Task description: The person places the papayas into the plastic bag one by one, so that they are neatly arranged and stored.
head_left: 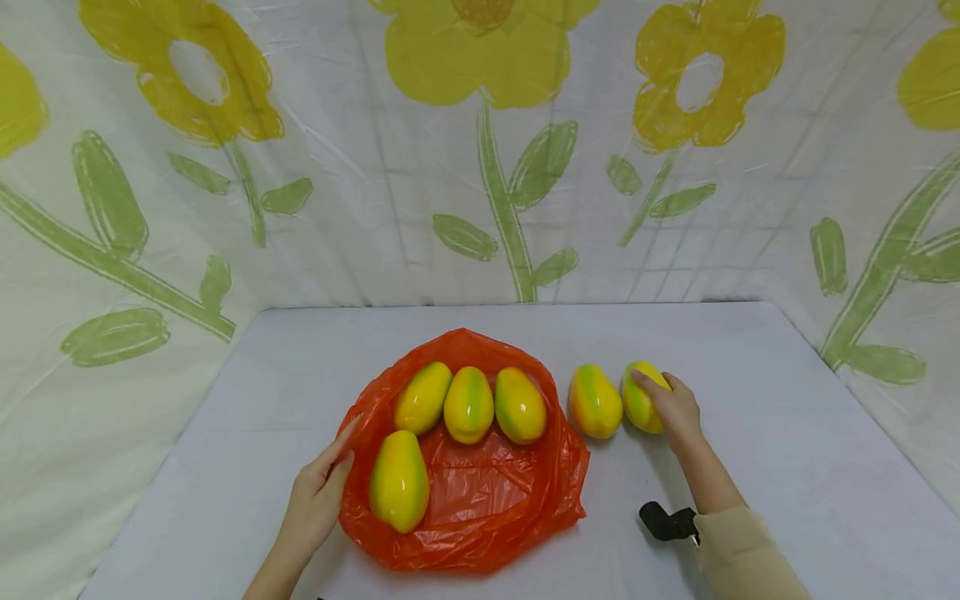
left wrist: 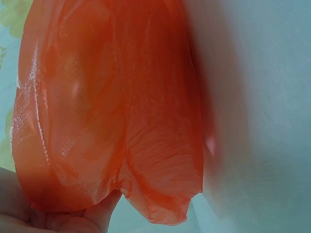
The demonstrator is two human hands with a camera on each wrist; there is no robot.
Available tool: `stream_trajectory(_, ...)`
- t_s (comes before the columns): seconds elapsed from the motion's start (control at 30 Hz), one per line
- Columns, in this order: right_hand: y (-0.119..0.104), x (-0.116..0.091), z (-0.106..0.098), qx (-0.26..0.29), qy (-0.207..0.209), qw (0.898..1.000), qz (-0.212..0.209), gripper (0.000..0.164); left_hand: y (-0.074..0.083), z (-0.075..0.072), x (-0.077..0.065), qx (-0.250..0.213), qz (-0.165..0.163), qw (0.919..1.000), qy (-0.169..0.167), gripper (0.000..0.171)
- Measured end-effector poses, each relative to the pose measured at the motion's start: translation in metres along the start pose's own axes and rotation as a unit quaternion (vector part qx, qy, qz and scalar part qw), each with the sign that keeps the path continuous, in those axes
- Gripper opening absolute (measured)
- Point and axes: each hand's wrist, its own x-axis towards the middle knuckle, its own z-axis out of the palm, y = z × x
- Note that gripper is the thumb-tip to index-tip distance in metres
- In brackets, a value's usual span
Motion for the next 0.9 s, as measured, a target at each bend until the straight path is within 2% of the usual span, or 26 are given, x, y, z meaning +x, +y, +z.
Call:
stream_trajectory(0.13, 0.0017, -0.0011, 0.0011, -0.001, 0.004, 1.0, -0.002, 0.086, -0.0003, 0.0, 0.0002, -0.001, 0.002, 1.0, -0.001, 0.042)
stream_trajectory(0.6, 0.0008, -0.0044, 0.0034, -0.013, 0.014, 1.0, -0.006, 0.084, 0.0002, -0.0001, 0.0019, -0.007, -0.024, 0.9996, -0.015, 0.043)
stream_trajectory(0.9, 0.0007, -0.0052, 0.004, -0.024, 0.029, 0.999, -0.007, 0.082, -0.0001, 0.0004, 0.0013, -0.003, -0.013, 0.9999, -0.009, 0.043)
